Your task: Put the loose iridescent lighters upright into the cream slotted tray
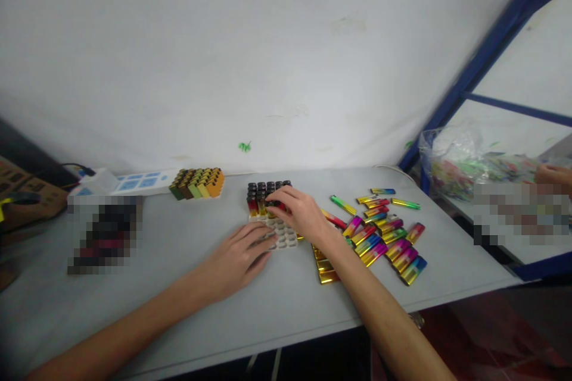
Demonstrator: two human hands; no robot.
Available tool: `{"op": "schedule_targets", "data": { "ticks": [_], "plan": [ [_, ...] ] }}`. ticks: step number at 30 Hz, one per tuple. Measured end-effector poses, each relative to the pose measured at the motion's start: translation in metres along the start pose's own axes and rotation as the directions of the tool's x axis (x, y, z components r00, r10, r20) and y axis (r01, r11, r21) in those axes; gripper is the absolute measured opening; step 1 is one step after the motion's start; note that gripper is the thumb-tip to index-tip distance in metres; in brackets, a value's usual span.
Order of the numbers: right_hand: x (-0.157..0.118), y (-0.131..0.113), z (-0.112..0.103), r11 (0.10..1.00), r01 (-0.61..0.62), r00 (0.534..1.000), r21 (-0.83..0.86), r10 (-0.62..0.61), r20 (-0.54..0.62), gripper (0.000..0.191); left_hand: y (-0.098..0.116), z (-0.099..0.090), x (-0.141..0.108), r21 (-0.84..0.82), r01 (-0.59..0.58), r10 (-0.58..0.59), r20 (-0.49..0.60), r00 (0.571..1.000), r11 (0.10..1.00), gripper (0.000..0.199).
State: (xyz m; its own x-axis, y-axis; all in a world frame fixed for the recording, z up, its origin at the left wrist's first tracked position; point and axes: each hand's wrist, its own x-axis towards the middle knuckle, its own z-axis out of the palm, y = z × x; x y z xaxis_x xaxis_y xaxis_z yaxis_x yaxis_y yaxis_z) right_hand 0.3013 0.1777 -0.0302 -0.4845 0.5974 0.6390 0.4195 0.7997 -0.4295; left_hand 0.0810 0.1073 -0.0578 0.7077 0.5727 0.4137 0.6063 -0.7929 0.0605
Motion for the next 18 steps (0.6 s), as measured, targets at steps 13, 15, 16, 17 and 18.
{"op": "schedule_targets", "data": {
  "ticks": [13,15,16,17,18],
  "plan": [
    [-0.0022,0.001,0.0029,0.995,0.002,1.0,-0.101,-0.003,-0.016,0.015,-0.002,-0.0023,0.0017,-0.025,-0.01,0.01,-0.012,1.0,1.0,0.027],
    [-0.002,-0.0003,0.0024,0.988,-0.005,1.0,-0.152,0.001,-0.028,0.016,-0.0024,-0.0022,0.0018,-0.03,-0.014,0.014,-0.011,1.0,0.999,0.028],
    [-0.0015,-0.0007,0.0011,0.986,-0.013,0.999,-0.166,0.008,-0.032,0.017,-0.0028,-0.002,0.0016,-0.033,-0.017,0.016,-0.013,1.0,0.999,0.028],
    [-0.0008,-0.0003,-0.0011,0.985,-0.022,0.999,-0.173,0.016,-0.039,0.018,-0.0032,-0.0019,0.0014,-0.037,-0.018,0.018,-0.016,1.0,0.999,0.028],
    [0.0,0.0013,-0.0044,0.983,-0.035,0.998,-0.178,0.027,-0.048,0.02,-0.0038,-0.0016,0.0011,-0.043,-0.02,0.019,-0.02,1.0,0.999,0.029]
  ]
}}
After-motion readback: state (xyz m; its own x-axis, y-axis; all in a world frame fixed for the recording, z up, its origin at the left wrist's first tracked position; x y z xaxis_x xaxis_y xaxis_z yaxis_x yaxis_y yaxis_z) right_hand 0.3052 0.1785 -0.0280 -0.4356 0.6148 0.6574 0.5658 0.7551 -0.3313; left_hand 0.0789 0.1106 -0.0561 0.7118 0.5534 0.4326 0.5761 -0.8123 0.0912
